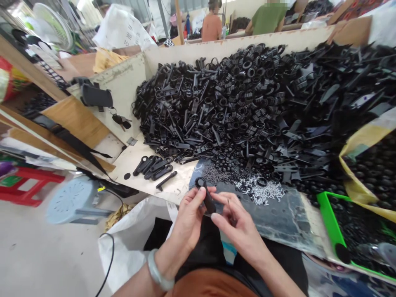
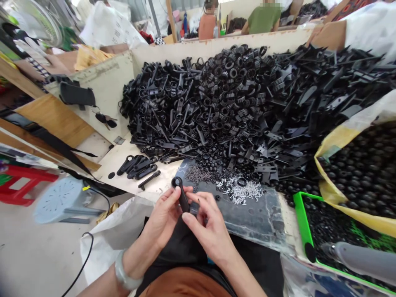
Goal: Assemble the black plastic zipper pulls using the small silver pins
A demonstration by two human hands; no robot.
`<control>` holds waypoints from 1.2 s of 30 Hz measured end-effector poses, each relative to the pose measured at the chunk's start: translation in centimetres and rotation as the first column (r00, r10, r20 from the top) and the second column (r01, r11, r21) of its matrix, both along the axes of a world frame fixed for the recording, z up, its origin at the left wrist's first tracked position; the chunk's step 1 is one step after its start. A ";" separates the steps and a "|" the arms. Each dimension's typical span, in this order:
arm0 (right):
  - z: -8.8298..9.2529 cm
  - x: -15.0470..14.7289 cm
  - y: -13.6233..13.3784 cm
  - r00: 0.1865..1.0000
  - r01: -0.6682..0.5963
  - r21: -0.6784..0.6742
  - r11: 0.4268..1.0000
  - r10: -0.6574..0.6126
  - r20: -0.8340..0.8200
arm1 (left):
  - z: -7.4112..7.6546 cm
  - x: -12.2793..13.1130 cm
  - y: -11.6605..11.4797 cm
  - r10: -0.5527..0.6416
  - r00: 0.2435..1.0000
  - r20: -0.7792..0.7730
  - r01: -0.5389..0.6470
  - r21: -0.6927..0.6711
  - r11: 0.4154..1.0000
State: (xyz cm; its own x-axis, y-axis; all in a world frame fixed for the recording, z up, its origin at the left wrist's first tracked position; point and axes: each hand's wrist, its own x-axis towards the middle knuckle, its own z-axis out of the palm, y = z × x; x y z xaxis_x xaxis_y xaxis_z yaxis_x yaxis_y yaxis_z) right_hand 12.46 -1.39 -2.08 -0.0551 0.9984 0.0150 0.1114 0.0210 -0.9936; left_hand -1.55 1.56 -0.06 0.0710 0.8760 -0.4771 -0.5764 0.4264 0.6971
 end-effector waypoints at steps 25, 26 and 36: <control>1.0 -5.6 9.9 0.901 -0.255 0.148 0.956 0.179 0.396 | -0.9 -13.6 2.3 0.604 0.515 -0.608 -0.252 0.566 0.785; 1.0 -6.0 10.1 0.900 -0.247 0.127 0.961 0.178 0.398 | -1.3 -14.2 2.3 0.579 0.411 -0.704 -0.137 0.580 0.803; 0.0 -10.3 6.9 0.769 -0.222 -0.037 0.974 0.199 0.608 | -4.1 -13.9 4.9 0.463 -0.456 -0.760 0.432 0.266 0.862</control>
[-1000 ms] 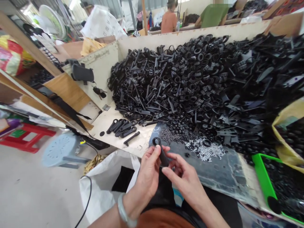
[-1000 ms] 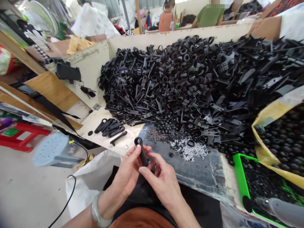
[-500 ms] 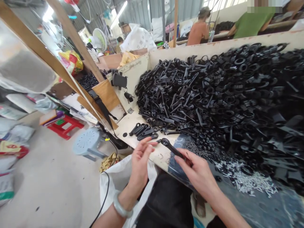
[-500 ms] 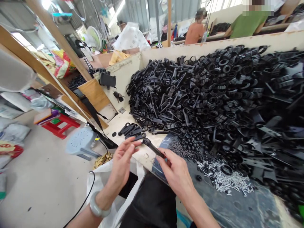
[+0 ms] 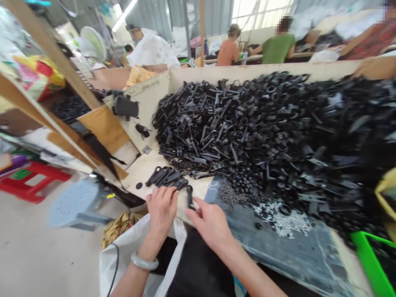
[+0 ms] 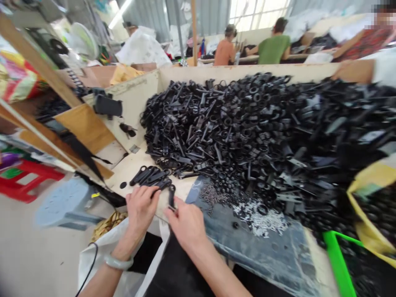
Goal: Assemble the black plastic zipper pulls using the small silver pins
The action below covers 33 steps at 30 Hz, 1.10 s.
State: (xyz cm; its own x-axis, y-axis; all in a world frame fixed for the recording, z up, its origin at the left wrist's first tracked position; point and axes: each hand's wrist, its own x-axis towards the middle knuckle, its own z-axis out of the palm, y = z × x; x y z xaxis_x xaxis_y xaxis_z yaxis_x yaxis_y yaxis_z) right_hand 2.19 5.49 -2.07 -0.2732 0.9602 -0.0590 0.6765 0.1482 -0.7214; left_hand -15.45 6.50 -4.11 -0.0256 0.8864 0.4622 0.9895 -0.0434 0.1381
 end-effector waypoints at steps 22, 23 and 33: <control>2.9 12.9 7.2 0.882 0.028 0.321 0.947 -0.174 0.437 | -0.4 3.4 0.7 -0.225 0.972 0.067 0.222 0.053 0.974; 3.1 13.9 6.4 0.880 0.038 0.341 0.939 -0.193 0.435 | 0.0 4.1 0.4 -0.248 0.963 0.108 0.240 0.087 0.967; 3.6 15.8 -4.5 0.961 -0.266 0.015 0.964 0.267 -0.069 | 5.6 10.7 -3.2 0.016 0.313 0.949 0.923 -0.309 0.231</control>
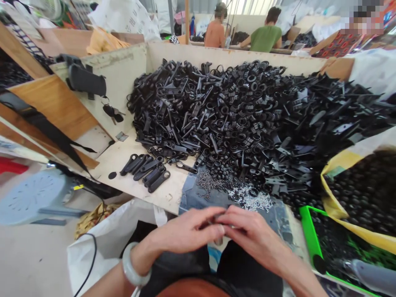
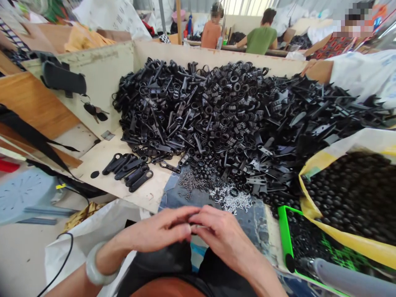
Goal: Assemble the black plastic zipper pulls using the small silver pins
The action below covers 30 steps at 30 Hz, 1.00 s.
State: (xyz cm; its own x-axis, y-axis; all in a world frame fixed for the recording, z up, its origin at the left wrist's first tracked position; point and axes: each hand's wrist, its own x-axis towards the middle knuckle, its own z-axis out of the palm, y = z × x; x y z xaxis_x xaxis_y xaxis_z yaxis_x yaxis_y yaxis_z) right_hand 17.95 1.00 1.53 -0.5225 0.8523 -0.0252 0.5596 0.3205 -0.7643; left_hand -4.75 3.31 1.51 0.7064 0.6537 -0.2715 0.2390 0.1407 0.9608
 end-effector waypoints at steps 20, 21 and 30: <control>-3.9 1.6 8.7 0.798 0.602 0.025 0.798 -0.603 0.008 | -2.3 1.1 -0.6 0.652 0.741 0.158 -0.432 -0.631 0.644; -4.0 1.9 8.2 0.792 0.610 -0.024 0.792 -0.610 -0.029 | -2.4 1.0 -0.6 0.661 0.736 0.149 -0.438 -0.639 0.632; -4.3 2.5 3.6 0.627 0.582 -0.447 0.680 -0.725 -0.286 | -2.8 1.5 -1.4 0.694 0.713 0.103 -0.451 -0.690 0.566</control>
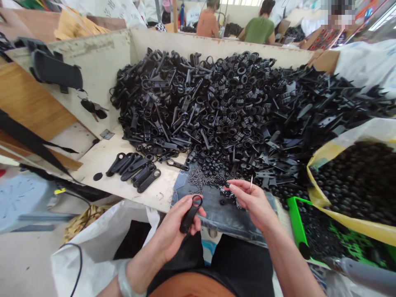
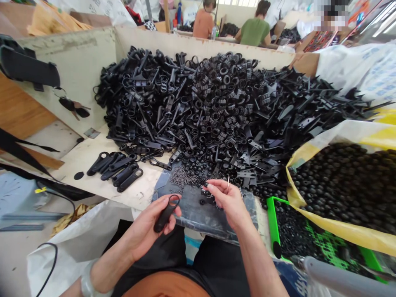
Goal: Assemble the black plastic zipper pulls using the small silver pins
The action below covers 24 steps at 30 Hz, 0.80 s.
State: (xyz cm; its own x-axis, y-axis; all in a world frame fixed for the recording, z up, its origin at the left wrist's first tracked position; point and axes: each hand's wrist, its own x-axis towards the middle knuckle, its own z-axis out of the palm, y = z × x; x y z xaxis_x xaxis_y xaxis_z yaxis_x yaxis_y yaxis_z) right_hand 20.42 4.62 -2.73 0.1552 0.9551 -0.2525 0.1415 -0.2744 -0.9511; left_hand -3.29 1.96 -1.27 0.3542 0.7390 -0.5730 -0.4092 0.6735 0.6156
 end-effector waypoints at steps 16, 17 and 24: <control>0.1 -1.2 -2.2 0.960 0.020 -0.041 0.999 -0.031 -0.278 | -0.5 6.0 1.4 0.184 0.864 -0.469 0.183 0.632 0.753; -0.1 -1.2 -2.3 0.959 0.020 -0.040 0.999 -0.031 -0.280 | -0.6 6.1 1.6 0.184 0.854 -0.486 0.208 0.643 0.737; -1.0 -1.0 -2.3 0.958 0.035 -0.030 0.999 -0.042 -0.285 | -1.9 6.1 2.2 0.151 0.820 -0.553 0.299 0.637 0.710</control>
State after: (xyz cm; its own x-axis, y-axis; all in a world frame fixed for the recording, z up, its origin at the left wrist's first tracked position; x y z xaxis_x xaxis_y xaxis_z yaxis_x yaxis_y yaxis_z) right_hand 19.38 2.31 -3.70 0.1102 0.9427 -0.3149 -0.1458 -0.2981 -0.9433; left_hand 2.78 4.19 -3.16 0.2314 0.9723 -0.0324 0.1669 -0.0068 0.9859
